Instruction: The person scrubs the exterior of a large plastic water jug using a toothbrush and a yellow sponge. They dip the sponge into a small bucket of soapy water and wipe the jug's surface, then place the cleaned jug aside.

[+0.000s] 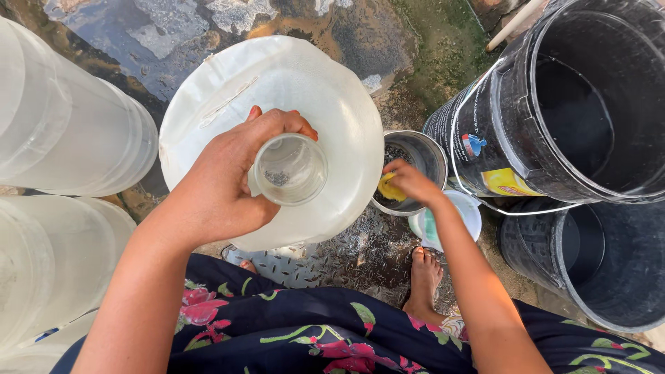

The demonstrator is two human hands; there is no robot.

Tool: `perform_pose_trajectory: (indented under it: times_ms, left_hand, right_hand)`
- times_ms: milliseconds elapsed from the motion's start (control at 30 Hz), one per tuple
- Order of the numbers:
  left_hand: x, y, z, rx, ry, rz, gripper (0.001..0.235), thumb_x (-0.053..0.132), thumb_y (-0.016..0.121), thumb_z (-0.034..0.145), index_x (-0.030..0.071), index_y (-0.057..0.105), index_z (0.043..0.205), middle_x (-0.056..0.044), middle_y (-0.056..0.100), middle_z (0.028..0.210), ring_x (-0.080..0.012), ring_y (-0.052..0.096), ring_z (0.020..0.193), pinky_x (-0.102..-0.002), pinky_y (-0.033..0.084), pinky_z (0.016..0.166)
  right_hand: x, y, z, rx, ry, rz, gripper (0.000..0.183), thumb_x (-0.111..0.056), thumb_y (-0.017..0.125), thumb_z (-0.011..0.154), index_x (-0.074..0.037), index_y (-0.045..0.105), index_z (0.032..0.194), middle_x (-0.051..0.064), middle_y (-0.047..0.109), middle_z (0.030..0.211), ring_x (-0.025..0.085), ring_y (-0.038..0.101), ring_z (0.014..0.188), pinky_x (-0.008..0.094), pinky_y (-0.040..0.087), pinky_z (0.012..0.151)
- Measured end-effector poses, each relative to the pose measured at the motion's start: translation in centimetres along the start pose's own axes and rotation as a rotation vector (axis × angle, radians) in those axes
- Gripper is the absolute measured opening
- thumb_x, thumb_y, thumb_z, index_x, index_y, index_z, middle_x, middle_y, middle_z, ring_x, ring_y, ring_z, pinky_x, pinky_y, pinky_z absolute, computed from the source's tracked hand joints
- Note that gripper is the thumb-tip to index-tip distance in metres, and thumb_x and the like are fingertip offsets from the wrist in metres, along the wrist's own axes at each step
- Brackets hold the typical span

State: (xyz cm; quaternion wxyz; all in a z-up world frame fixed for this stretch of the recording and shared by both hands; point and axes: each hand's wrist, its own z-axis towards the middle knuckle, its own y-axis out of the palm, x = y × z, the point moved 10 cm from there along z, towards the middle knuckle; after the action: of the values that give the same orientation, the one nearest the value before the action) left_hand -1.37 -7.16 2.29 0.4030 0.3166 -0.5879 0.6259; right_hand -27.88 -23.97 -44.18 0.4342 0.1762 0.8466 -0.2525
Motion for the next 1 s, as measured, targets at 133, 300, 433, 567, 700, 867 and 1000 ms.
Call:
perform_pose_trajectory:
  times_ms: [133, 300, 433, 567, 700, 867, 1000]
  left_hand:
    - [-0.4, -0.6, 0.3, 0.039, 0.023, 0.015, 0.057, -0.002, 0.062, 0.067, 0.011, 0.059, 0.122, -0.007, 0.073, 0.115, -0.0320, 0.069, 0.119, -0.049, 0.029, 0.121]
    - [-1.0, -1.6, 0.5, 0.069, 0.007, 0.008, 0.057, 0.000, 0.058, 0.065, 0.011, 0.059, 0.120, -0.011, 0.071, 0.109, -0.0318, 0.071, 0.108, -0.036, 0.052, 0.096]
    - [-1.2, -1.8, 0.2, 0.078, 0.057, 0.031, 0.062, 0.001, 0.059, 0.062, 0.011, 0.057, 0.123, -0.012, 0.071, 0.111, -0.0352, 0.068, 0.111, -0.038, 0.050, 0.101]
    - [-1.9, -2.5, -0.4, 0.122, 0.063, 0.066, 0.063, 0.002, 0.059, 0.063, 0.013, 0.056, 0.125, -0.015, 0.069, 0.113, -0.0396, 0.066, 0.113, -0.040, 0.050, 0.099]
    - [-2.0, -2.3, -0.1, 0.129, 0.131, 0.087, 0.064, 0.002, 0.058, 0.065, 0.013, 0.053, 0.128, -0.014, 0.073, 0.107, -0.0439, 0.067, 0.111, -0.047, 0.035, 0.123]
    - [-1.9, -2.0, 0.2, 0.130, 0.220, 0.091, 0.064, 0.001, 0.057, 0.066, 0.013, 0.051, 0.129, -0.014, 0.073, 0.109, -0.0455, 0.065, 0.111, -0.047, 0.035, 0.121]
    - [-1.7, -1.6, 0.5, 0.136, 0.292, 0.128, 0.067, 0.000, 0.059, 0.067, 0.012, 0.051, 0.132, -0.016, 0.072, 0.116, -0.0466, 0.064, 0.114, -0.046, 0.046, 0.110]
  right_hand:
    - [-5.7, 7.1, -2.9, 0.128, -0.137, -0.629, 0.052, -0.018, 0.077, 0.084, -0.001, 0.059, 0.130, 0.022, 0.060, 0.126, 0.039, 0.059, 0.112, 0.049, 0.050, 0.093]
    - [-10.7, 8.3, -6.0, 0.442, -0.261, -0.756, 0.031, -0.002, 0.064, 0.077, 0.002, 0.067, 0.108, 0.019, 0.066, 0.109, 0.040, 0.063, 0.106, 0.051, 0.054, 0.087]
    - [-11.7, 4.3, -4.1, 0.518, -0.252, -0.799, 0.027, -0.001, 0.062, 0.083, 0.001, 0.067, 0.110, 0.020, 0.066, 0.106, 0.040, 0.063, 0.100, 0.050, 0.055, 0.086]
    - [-16.7, 1.1, 0.1, 0.511, -0.499, -0.839, 0.019, -0.015, 0.072, 0.082, -0.006, 0.075, 0.098, 0.019, 0.071, 0.097, 0.040, 0.065, 0.093, 0.053, 0.053, 0.082]
    - [-20.4, -2.9, 1.1, 0.521, -0.560, -0.774, 0.023, -0.021, 0.079, 0.079, -0.003, 0.077, 0.094, 0.021, 0.073, 0.092, 0.039, 0.066, 0.087, 0.048, 0.053, 0.079]
    - [-18.8, -8.8, -2.7, 0.438, -0.439, -0.127, 0.020, -0.009, 0.072, 0.090, -0.005, 0.073, 0.110, 0.006, 0.073, 0.096, 0.019, 0.068, 0.091, 0.030, 0.050, 0.081]
    - [-10.6, -10.0, -10.6, 0.247, -0.268, 0.348, 0.029, -0.003, 0.066, 0.093, -0.005, 0.068, 0.121, 0.001, 0.070, 0.102, 0.012, 0.063, 0.089, 0.025, 0.043, 0.073]
